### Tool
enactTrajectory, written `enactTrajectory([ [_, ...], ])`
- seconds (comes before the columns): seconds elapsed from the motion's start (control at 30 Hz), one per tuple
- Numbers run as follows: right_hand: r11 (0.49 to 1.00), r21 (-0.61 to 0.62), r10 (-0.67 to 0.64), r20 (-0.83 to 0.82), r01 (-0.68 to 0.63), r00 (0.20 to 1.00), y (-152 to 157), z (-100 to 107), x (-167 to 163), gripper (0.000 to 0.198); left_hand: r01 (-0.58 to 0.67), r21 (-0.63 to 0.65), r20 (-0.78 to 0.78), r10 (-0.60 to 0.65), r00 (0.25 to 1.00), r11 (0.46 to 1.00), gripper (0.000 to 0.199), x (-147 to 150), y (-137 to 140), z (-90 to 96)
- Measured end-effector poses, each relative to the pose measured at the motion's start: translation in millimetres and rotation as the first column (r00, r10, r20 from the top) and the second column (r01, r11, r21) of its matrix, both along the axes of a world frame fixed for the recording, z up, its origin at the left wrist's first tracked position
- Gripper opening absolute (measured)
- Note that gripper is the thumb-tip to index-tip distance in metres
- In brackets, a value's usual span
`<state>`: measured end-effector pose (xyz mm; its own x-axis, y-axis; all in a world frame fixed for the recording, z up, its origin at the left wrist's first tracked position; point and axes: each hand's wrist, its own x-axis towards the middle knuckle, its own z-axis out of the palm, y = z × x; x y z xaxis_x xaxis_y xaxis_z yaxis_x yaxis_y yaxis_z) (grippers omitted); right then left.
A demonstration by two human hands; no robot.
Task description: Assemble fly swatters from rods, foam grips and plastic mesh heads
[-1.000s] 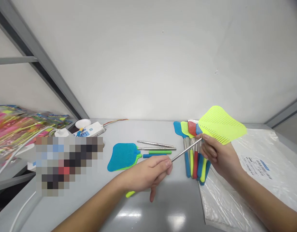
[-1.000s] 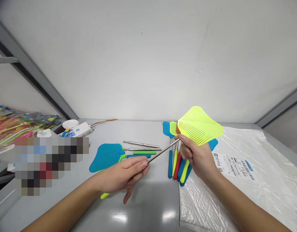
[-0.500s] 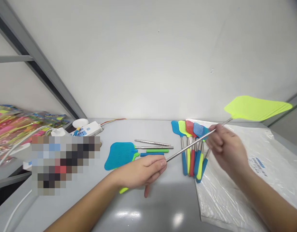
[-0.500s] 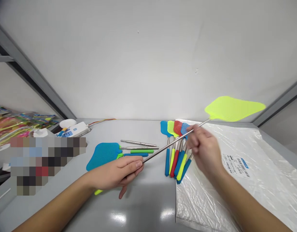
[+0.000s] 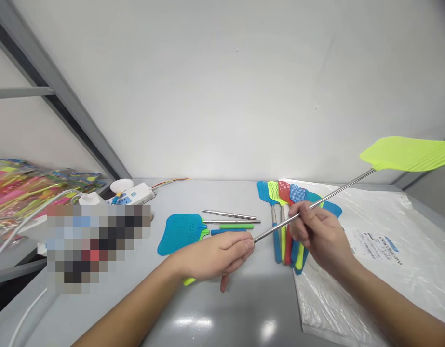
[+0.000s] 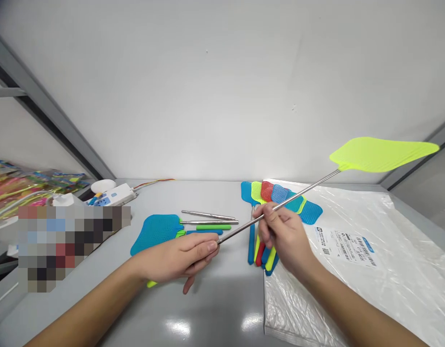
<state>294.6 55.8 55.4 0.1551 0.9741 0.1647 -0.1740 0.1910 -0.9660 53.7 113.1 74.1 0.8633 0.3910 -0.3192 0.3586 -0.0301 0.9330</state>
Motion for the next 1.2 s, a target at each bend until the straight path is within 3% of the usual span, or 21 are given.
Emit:
enactTrajectory([
  [0.13, 0.987, 0.03, -0.152, -0.116, 0.156, 0.982, 9.3, 12.4, 22.7, 0.025, 0.001, 0.084, -0.059, 0.004, 0.998, 0.997, 0.04, -9.0, 6.0, 5.0],
  [0.27, 0.985, 0.086, -0.142, -0.106, 0.152, 0.984, 10.1, 16.2, 32.2, 0.025, -0.003, 0.109, -0.079, 0.012, 0.997, 0.994, 0.04, -11.1, 4.2, 7.5],
  [0.37, 0.994, 0.106, -0.02, -0.045, 0.024, 0.999, 3.1, 8.0, 20.8, 0.022, -0.006, 0.101, -0.065, 0.012, 0.998, 0.995, 0.04, -6.0, -1.6, 8.3],
  [0.47, 0.98, -0.008, 0.198, 0.035, -0.197, 0.98, -4.7, -6.1, 0.4, 0.029, 0.015, 0.128, -0.099, -0.003, 0.995, 0.992, 0.041, -2.9, -5.2, 8.2],
  [0.53, 0.972, -0.041, 0.234, 0.05, -0.232, 0.971, -5.5, -11.7, -7.2, 0.032, 0.025, 0.15, -0.135, -0.005, 0.991, 0.988, 0.042, -5.0, -3.6, 8.6],
  [0.67, 0.999, -0.012, 0.05, -0.047, -0.051, 0.998, 5.1, -0.7, 10.5, 0.029, 0.023, 0.201, -0.194, 0.017, 0.981, 0.979, 0.045, -19.7, 8.0, 14.8],
  [0.73, 0.993, 0.02, -0.108, -0.154, 0.112, 0.982, 12.4, 10.6, 28.8, 0.027, 0.01, 0.227, -0.225, 0.043, 0.973, 0.974, 0.046, -29.2, 14.4, 19.6],
  [0.8, 0.982, 0.032, -0.174, -0.211, 0.185, 0.962, 18.0, 17.7, 42.7, 0.026, 0.002, 0.25, -0.26, 0.066, 0.963, 0.968, 0.048, -37.0, 18.9, 23.4],
  [0.9, 0.989, 0.019, -0.141, -0.226, 0.149, 0.964, 21.3, 15.3, 43.6, 0.026, 0.009, 0.281, -0.306, 0.08, 0.948, 0.96, 0.05, -41.5, 20.8, 25.4],
  [1.1, 0.997, -0.032, 0.063, -0.176, -0.07, 0.982, 15.0, -0.5, 10.3, 0.027, 0.024, 0.309, -0.325, 0.082, 0.942, 0.951, 0.049, -36.5, 16.1, 26.4],
  [1.2, 0.999, -0.021, 0.025, -0.144, -0.028, 0.989, 11.7, 4.7, 14.4, 0.028, 0.034, 0.329, -0.309, 0.074, 0.948, 0.944, 0.049, -41.0, 19.4, 29.0],
])
